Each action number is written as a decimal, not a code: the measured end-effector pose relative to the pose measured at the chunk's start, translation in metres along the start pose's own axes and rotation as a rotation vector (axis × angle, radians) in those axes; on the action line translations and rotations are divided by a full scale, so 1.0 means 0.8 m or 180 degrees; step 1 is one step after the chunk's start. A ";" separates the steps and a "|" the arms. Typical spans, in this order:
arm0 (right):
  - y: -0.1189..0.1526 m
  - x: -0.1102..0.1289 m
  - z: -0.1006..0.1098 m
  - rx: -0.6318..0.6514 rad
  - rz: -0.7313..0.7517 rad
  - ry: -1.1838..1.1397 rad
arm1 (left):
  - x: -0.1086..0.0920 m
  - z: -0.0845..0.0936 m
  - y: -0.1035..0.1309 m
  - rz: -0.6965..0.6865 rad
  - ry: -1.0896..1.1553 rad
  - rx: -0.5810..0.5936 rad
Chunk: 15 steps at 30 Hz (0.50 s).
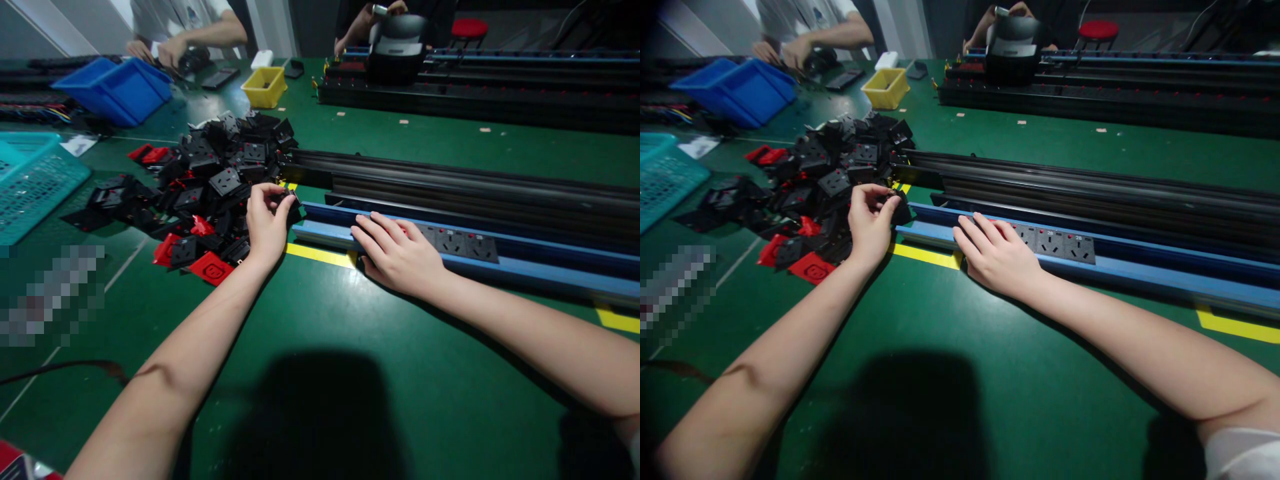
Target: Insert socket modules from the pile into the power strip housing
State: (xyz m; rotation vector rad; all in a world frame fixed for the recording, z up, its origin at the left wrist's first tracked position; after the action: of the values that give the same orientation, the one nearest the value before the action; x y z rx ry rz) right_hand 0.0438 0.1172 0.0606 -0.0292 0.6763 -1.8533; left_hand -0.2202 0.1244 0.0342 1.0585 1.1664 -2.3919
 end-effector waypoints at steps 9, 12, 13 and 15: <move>0.001 0.000 -0.001 0.0030 -0.0012 -0.0116 | -0.013 0.007 -0.002 -0.0040 0.0412 -0.0123; 0.002 0.000 -0.002 0.0039 -0.0016 -0.0137 | -0.020 0.006 0.000 -0.0125 0.0605 -0.0147; 0.002 0.000 -0.002 0.0037 -0.0019 -0.0133 | -0.023 0.005 0.001 -0.0146 0.0676 -0.0138; 0.002 0.000 -0.001 0.0028 -0.0018 -0.0122 | -0.030 0.000 0.006 -0.0168 0.0787 -0.0068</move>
State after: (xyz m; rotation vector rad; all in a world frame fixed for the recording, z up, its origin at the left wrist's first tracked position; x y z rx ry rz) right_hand 0.0447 0.1172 0.0589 -0.0609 0.6421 -1.8567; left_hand -0.2010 0.1194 0.0485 1.3632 1.3108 -2.3316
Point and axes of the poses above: each hand's wrist, its own y-axis away from the middle knuckle, its own z-axis out of the back of the hand, x = y × z, the point moved 9 cm from there along -y, towards the middle knuckle, and after that the axes turned 2 degrees about -y, right-handed, at the moved point
